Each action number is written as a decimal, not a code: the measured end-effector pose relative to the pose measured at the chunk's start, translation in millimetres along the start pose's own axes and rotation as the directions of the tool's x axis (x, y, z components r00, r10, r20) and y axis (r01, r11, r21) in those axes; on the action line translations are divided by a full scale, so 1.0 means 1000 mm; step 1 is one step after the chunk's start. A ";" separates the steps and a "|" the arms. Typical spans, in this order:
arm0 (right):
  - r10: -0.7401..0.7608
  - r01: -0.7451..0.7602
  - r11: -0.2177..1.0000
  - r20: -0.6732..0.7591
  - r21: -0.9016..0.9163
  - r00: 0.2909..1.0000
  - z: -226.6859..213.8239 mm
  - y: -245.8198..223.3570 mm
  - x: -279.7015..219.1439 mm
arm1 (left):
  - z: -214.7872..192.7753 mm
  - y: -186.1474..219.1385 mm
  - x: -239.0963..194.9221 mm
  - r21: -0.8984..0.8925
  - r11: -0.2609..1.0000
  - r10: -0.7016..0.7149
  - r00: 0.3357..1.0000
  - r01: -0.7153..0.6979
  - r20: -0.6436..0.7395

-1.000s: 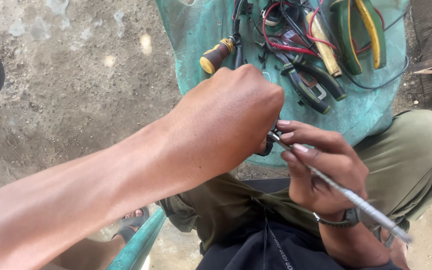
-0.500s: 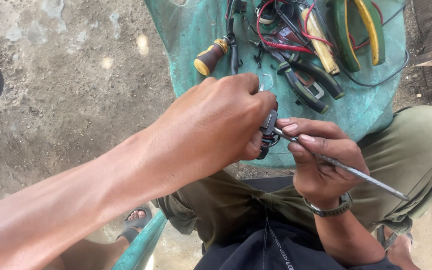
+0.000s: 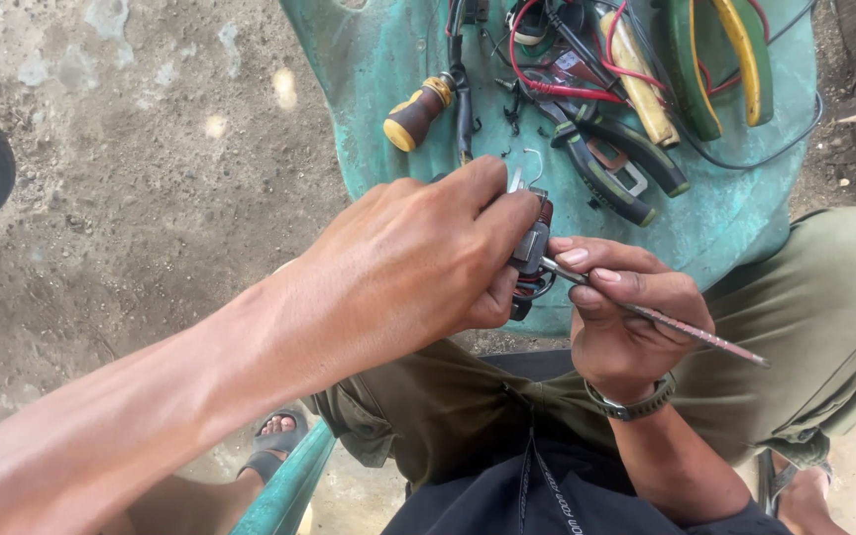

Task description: Disassembling and repairing a motorcycle stator assembly using a screwdriver and pliers on a makeshift workbench.

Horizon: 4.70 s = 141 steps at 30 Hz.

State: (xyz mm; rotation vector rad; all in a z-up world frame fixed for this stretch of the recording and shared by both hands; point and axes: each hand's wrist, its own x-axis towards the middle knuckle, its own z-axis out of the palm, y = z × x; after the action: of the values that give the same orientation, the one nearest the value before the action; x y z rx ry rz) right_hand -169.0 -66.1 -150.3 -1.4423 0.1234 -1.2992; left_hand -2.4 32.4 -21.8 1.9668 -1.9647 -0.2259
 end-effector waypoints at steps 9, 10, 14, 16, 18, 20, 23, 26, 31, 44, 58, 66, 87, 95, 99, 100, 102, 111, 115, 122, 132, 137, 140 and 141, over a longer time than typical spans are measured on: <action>0.077 -0.065 0.992 0.113 -0.105 0.991 -0.008 -0.013 0.003 | -0.005 0.001 -0.006 0.068 0.998 0.011 0.997 -0.016 0.080; 0.078 -0.066 0.992 0.113 -0.104 0.991 -0.008 -0.014 0.003 | -0.005 0.001 -0.006 0.068 0.998 0.010 0.997 -0.015 0.081; 0.097 -0.087 0.993 0.117 -0.084 0.988 -0.006 -0.014 0.005 | -0.003 0.000 -0.008 0.066 0.997 0.023 0.997 -0.028 0.072; 0.067 -0.057 0.994 0.110 -0.091 0.992 -0.006 -0.015 0.005 | -0.003 0.000 -0.009 0.065 0.997 0.027 0.996 -0.033 0.084; 0.071 -0.052 0.991 0.148 -0.125 0.987 -0.007 -0.018 0.004 | -0.002 0.000 -0.009 0.061 0.998 0.031 0.998 -0.034 0.051; 0.063 -0.047 0.993 0.149 -0.108 0.987 -0.007 -0.016 0.004 | -0.002 -0.001 -0.009 0.054 0.998 0.033 0.998 -0.036 0.055; 0.045 -0.028 0.994 0.161 -0.110 0.986 -0.008 -0.017 0.005 | -0.003 -0.002 -0.009 0.055 0.997 0.050 0.998 -0.053 0.047; 0.020 0.000 0.993 0.169 -0.116 0.985 -0.009 -0.014 0.006 | -0.003 -0.001 -0.008 0.068 0.995 0.066 0.997 -0.069 0.035; 0.005 0.008 0.997 0.174 -0.072 0.985 -0.012 -0.007 0.008 | -0.003 -0.003 -0.004 0.068 0.996 0.064 0.997 -0.066 0.033; -0.159 0.214 0.956 0.260 -0.199 0.952 -0.010 -0.012 0.015 | -0.002 -0.008 0.002 0.008 0.994 0.105 0.993 -0.105 0.046; -0.154 0.300 0.903 0.420 -0.307 0.894 0.001 -0.054 0.049 | -0.017 0.011 0.013 -0.233 0.943 -0.192 0.961 0.237 0.201; -0.128 0.371 0.806 0.477 -0.461 0.870 0.013 -0.068 0.046 | -0.005 0.002 0.013 -0.222 0.953 -0.171 0.972 0.204 0.159; -0.208 0.369 0.843 0.396 -0.391 0.894 0.006 -0.044 0.026 | -0.007 -0.002 0.020 -0.130 0.971 -0.167 0.960 0.200 0.227; -0.166 0.320 0.860 0.377 -0.396 0.911 0.008 -0.049 0.032 | -0.003 -0.004 0.021 -0.172 0.966 -0.164 0.972 0.192 0.166; -0.155 0.301 0.873 0.368 -0.383 0.917 0.008 -0.052 0.033 | -0.005 -0.002 0.022 -0.147 0.966 -0.185 0.966 0.212 0.178; -0.156 0.302 0.873 0.366 -0.383 0.917 0.008 -0.052 0.032 | -0.004 -0.002 0.022 -0.145 0.967 -0.184 0.966 0.211 0.179; -0.143 0.293 0.880 0.380 -0.374 0.914 0.009 -0.053 0.030 | -0.003 -0.002 0.023 -0.143 0.968 -0.182 0.968 0.207 0.170; -0.178 0.303 0.899 0.368 -0.316 0.913 0.006 -0.044 0.022 | -0.004 0.000 0.017 -0.201 0.968 -0.125 0.984 0.149 0.127; -0.038 0.128 0.954 0.311 -0.273 0.950 -0.001 -0.046 0.029 | -0.016 -0.001 0.015 -0.207 0.964 -0.128 0.973 0.168 0.192; 0.095 -0.051 0.980 0.225 -0.194 0.970 0.003 -0.042 0.034 | -0.025 -0.010 0.010 -0.301 0.953 0.022 0.978 0.043 0.208; 0.173 -0.165 0.983 0.111 -0.082 0.979 -0.002 -0.024 0.021 | -0.023 -0.009 0.011 -0.235 0.972 0.056 0.974 -0.002 0.222; 0.169 -0.169 0.985 0.029 0.016 0.985 0.000 -0.008 0.006 | -0.027 -0.010 0.010 -0.273 0.962 0.035 0.973 0.029 0.226; 0.204 -0.202 0.972 0.002 0.120 0.979 -0.002 -0.003 0.001 | -0.027 -0.010 0.009 -0.276 0.961 0.029 0.972 0.038 0.233; 0.234 -0.231 0.961 0.000 0.150 0.972 -0.003 -0.002 0.000 | -0.027 -0.011 0.009 -0.274 0.961 0.038 0.975 0.023 0.218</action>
State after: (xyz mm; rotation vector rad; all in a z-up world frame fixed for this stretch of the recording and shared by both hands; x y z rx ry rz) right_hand -172.0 -66.9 -149.7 -1.2490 0.1976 -1.1051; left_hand 17.3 26.9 0.3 1.8173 -1.9469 -0.7056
